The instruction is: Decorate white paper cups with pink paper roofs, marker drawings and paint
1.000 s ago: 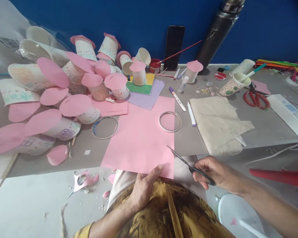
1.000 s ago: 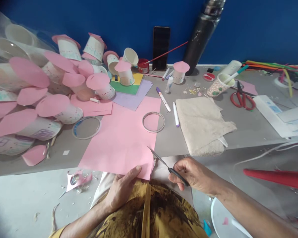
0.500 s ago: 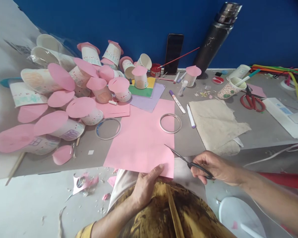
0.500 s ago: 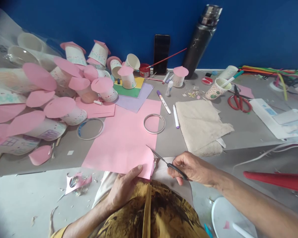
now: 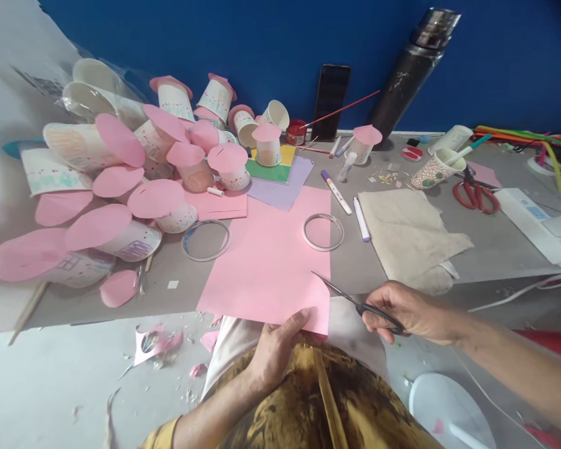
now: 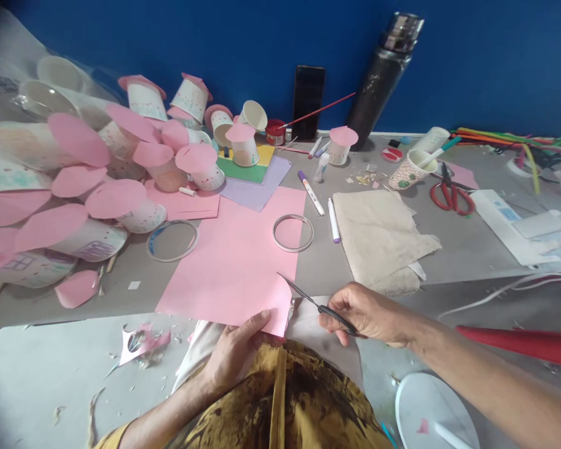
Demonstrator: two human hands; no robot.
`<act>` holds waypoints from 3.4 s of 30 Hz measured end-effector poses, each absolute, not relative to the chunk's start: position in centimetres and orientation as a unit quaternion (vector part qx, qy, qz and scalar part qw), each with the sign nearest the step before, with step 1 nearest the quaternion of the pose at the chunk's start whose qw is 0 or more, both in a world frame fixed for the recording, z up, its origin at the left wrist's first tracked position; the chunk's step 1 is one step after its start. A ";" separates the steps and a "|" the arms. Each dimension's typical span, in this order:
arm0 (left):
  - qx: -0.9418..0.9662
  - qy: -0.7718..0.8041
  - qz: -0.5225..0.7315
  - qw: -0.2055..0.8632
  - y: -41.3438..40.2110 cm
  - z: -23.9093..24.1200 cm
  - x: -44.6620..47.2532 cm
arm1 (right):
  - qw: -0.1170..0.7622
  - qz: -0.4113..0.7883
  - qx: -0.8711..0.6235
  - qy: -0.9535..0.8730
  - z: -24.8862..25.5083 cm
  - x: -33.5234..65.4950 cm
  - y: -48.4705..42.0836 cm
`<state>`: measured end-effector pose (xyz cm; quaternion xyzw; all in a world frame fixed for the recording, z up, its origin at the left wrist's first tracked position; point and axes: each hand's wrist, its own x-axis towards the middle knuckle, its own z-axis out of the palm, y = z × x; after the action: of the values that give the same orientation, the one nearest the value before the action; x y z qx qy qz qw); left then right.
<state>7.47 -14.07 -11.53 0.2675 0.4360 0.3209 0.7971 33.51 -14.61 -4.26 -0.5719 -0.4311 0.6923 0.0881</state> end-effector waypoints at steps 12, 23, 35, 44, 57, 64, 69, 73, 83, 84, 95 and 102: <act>0.243 0.430 0.325 0.807 -13.9 -10.4 7.7 | 0.002 0.659 -0.576 -0.483 -1.2 33.5 -11.3; 0.249 0.400 0.332 0.817 -13.9 -10.4 7.6 | 0.008 0.701 -0.555 -0.448 -1.9 34.2 -10.2; 0.259 0.383 0.332 0.822 -13.8 -10.6 7.4 | 0.006 0.709 -0.547 -0.446 -2.4 34.9 -10.2; 0.286 0.400 0.294 0.820 -13.7 -9.5 6.9 | -0.002 0.710 -0.544 -0.447 -1.9 34.8 -9.8; 0.222 0.394 0.310 0.836 -13.6 -9.1 7.2 | -0.016 0.720 -0.503 -0.478 -2.0 35.0 -8.3; 0.208 0.372 0.331 0.842 -13.7 -9.7 7.3 | -0.025 0.725 -0.498 -0.476 -1.9 34.6 -7.7; 0.205 0.373 0.335 0.841 -13.7 -9.9 7.4 | -0.031 0.722 -0.506 -0.471 -1.7 34.2 -7.5; 0.218 0.365 0.322 0.846 -13.5 -9.5 7.3 | -0.030 0.716 -0.509 -0.477 -1.9 34.4 -7.6; 0.220 0.385 0.319 0.838 -13.7 -9.6 7.2 | -0.046 0.696 -0.506 -0.507 -2.0 34.7 -7.4; 0.210 0.383 0.322 0.840 -13.7 -9.5 7.2 | -0.049 0.694 -0.507 -0.508 -1.9 34.7 -7.3; 0.200 0.367 0.323 0.849 -13.5 -9.8 7.1 | -0.064 0.688 -0.514 -0.509 -1.7 34.4 -7.1; 0.209 0.352 0.319 0.854 -13.3 -9.5 6.8 | -0.070 0.684 -0.500 -0.527 -1.8 34.7 -6.4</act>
<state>6.84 -13.31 -9.47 0.2094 0.3525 0.3191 0.8545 34.65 -6.42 -1.84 -0.4998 -0.5270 0.6838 -0.0699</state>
